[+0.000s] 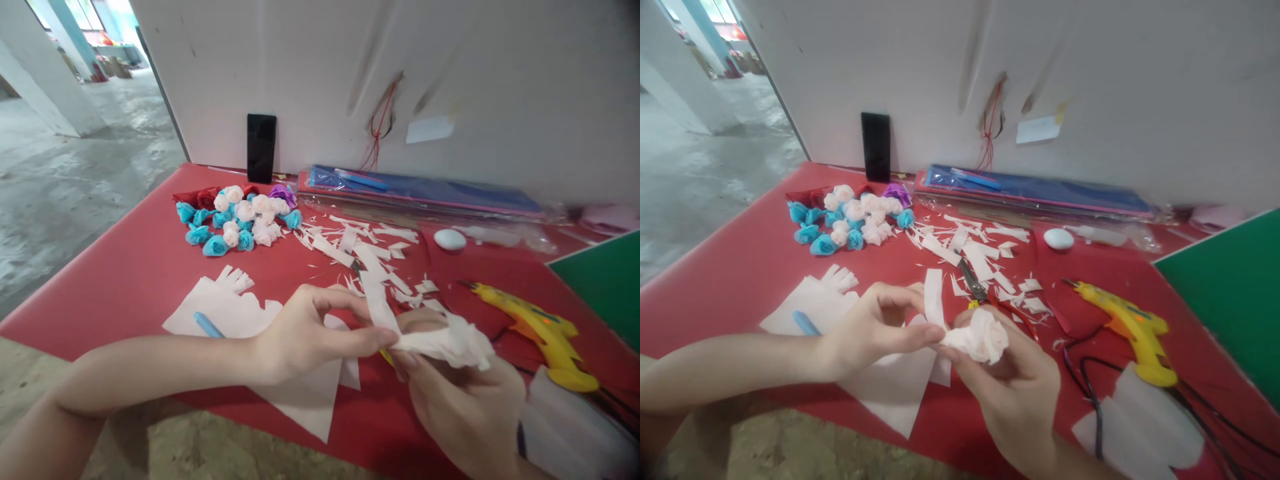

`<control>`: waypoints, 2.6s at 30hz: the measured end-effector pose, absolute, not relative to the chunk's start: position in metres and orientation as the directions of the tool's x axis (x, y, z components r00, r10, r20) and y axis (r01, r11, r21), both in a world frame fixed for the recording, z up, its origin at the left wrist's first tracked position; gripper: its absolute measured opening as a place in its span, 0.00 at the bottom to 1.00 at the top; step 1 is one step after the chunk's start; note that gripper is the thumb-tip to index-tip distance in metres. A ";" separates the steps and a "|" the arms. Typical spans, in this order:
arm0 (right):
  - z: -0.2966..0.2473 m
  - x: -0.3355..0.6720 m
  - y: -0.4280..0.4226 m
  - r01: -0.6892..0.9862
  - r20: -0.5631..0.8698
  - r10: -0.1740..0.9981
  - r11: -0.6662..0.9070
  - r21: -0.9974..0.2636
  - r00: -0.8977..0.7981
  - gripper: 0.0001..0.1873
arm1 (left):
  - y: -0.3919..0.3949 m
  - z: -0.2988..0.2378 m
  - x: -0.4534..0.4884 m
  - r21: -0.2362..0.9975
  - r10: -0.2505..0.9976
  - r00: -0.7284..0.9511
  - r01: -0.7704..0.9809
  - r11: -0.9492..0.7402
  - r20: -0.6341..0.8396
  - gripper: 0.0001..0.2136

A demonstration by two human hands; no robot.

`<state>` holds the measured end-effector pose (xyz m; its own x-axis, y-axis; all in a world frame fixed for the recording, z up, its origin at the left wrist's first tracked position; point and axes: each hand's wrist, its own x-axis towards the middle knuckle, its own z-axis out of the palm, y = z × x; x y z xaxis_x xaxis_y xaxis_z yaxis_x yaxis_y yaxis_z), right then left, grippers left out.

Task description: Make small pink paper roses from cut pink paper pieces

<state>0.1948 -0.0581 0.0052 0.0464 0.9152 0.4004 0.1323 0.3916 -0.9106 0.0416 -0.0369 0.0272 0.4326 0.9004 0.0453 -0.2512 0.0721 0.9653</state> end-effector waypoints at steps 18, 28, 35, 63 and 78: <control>0.012 0.189 -0.063 0.107 0.268 0.945 0.252 -0.962 0.186 0.06 | -0.033 0.020 0.041 0.707 0.675 0.307 0.009 -0.708 0.672 0.05; 0.011 0.194 -0.062 0.041 0.206 0.971 0.202 -0.978 0.118 0.05 | -0.035 0.029 0.040 0.973 0.900 0.386 -0.187 -0.137 0.201 0.04; 0.007 0.195 -0.060 -0.005 0.269 0.961 0.270 -0.963 0.063 0.11 | -0.032 0.024 0.040 0.956 0.895 0.367 -0.234 -0.176 0.254 0.05; 0.010 0.190 -0.057 0.100 0.300 0.953 0.294 -0.951 0.046 0.07 | -0.031 0.027 0.038 0.956 0.888 0.360 -0.060 -0.286 0.288 0.07; 0.007 0.198 -0.051 0.011 0.210 0.976 0.211 -0.977 -0.054 0.02 | -0.028 0.024 0.038 0.959 0.910 0.324 -0.200 -0.201 0.258 0.05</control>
